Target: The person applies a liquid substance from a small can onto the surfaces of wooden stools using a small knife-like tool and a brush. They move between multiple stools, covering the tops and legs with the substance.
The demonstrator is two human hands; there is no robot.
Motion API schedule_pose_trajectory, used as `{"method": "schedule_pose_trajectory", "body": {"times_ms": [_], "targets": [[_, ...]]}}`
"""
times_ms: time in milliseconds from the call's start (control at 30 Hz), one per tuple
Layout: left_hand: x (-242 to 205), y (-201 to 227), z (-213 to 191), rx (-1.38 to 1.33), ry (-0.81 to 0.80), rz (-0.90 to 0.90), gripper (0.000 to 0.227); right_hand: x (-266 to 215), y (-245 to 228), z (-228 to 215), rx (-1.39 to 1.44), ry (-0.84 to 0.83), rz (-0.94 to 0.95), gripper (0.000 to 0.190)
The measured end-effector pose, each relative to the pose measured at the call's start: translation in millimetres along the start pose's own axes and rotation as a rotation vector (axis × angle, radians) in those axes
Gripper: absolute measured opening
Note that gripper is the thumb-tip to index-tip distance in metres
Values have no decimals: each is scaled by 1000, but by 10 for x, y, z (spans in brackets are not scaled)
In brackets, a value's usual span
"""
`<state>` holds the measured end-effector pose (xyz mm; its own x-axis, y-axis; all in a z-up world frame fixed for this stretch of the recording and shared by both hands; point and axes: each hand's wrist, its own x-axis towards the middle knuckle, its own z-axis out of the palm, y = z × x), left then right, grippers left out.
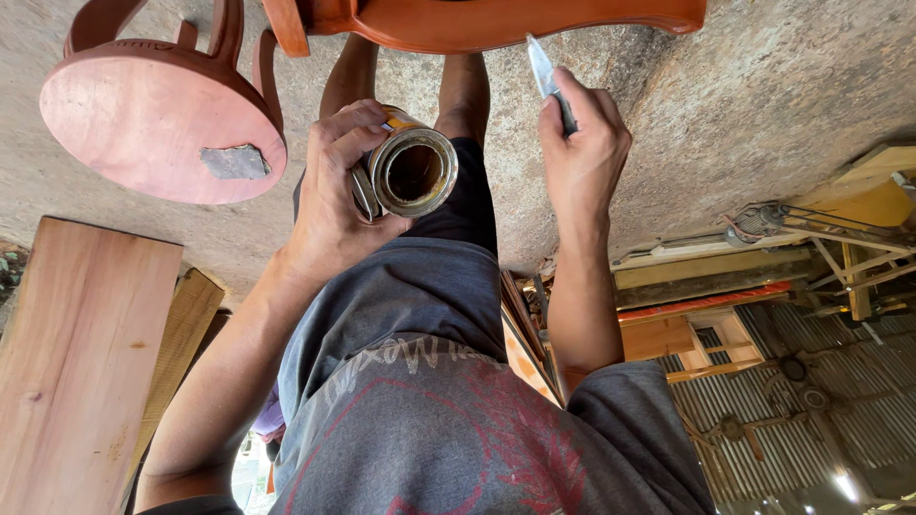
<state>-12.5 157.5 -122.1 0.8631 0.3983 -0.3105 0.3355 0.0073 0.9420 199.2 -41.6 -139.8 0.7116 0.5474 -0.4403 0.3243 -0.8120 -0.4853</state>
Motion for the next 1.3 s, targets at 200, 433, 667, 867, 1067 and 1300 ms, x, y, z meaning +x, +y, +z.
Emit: {"method": "schedule_pose_trajectory", "body": {"times_ms": [200,433,667,867,1067,1300], "targets": [[24,12,20,3,11,15,90,23,129,40,-48,-46,39,30],[37,25,9,37,0,7,87,75,100,-5,-83,-81,14,32],[52,22,13,33,13,28,86,136,-57,-65,-48,-23,-113,37],[49,5,8,15,19,35,87,154,-56,-41,-102,-37,-168,35],[35,-7,-1,38,29,29,87,155,-75,-29,-127,-42,-170,33],[44,-36,-5,36,28,37,89,135,-94,-43,-189,-36,-173,35]]}}
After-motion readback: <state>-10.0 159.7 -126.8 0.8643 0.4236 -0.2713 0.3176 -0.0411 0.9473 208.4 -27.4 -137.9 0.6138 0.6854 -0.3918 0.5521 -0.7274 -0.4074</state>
